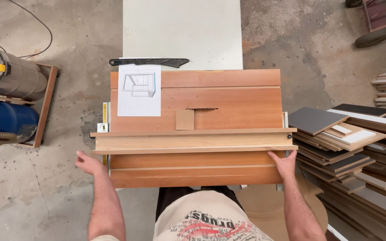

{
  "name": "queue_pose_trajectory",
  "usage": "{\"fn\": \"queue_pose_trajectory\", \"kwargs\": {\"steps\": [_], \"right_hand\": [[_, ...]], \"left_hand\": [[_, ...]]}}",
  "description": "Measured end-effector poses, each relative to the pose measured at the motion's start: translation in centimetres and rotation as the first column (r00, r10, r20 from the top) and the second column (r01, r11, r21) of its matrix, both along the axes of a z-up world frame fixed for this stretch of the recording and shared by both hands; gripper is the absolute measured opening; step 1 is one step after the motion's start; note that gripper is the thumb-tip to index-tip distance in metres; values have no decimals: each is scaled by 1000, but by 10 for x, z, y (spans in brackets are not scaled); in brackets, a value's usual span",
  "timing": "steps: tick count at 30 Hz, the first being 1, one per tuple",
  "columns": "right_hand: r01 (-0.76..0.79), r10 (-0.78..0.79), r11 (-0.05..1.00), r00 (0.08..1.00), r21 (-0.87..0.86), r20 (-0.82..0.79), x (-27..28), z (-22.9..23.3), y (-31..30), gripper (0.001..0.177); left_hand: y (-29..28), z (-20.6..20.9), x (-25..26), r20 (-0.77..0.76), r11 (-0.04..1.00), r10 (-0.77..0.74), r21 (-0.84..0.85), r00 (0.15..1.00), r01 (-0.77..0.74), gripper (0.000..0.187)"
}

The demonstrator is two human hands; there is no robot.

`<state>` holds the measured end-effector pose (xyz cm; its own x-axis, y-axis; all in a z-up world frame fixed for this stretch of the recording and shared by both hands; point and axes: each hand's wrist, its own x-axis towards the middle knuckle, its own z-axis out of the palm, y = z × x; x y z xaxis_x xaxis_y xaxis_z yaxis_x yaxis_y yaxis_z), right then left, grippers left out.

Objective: The person handles small pieces of wood and a square ruler in a workshop, moving between a miter saw and a table saw. They adjust the table saw fence and measure the setup with the ruler before picking up and inspecting a small wooden block.

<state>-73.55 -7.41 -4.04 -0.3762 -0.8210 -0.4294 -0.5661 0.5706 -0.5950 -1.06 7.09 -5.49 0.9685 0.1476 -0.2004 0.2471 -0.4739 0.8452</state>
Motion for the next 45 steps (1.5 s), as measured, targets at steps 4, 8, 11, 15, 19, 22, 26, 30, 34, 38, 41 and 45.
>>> {"fn": "queue_pose_trajectory", "kwargs": {"steps": [4,8,11,15,19,22,26,30,34,38,41,45], "right_hand": [[53,-52,998,998,19,-16,36,31,-11,123],[63,-64,998,997,-16,-38,33,19,-8,117],[61,-61,998,996,-14,-57,25,5,-6,118],[81,-79,996,994,30,-76,32,15,-8,116],[82,-79,996,993,29,-89,24,0,-12,113],[83,-79,996,992,31,-103,23,-2,-12,116],[78,-76,997,993,18,-85,32,10,-13,114],[81,-82,996,997,-40,-8,40,26,-13,112],[77,-76,997,997,-30,17,21,14,-6,119],[135,-133,988,991,-80,30,27,24,11,114],[114,-149,957,982,-266,-115,12,-24,32,95],[62,-227,873,930,-484,-290,26,-52,54,67]], "left_hand": [[5,-36,35,-404,884,-263,-465,876,51,103],[4,-58,46,-408,844,-317,-532,856,59,71],[6,-50,40,-411,844,-282,-536,867,20,70],[-8,-6,18,-387,859,-252,-512,887,21,80],[-12,4,14,-363,876,-219,-481,905,19,82],[-17,6,12,-346,889,-190,-459,919,11,83],[-14,8,12,-333,885,-217,-464,917,41,82],[-7,-13,19,-294,895,-246,-434,924,100,78],[-12,-17,21,-63,970,-203,-146,977,192,66],[-90,44,-51,218,728,-676,345,704,592,25],[-155,24,-120,-98,311,-924,366,369,877,36],[-221,83,-210,-460,-141,-884,434,84,890,93]]}}
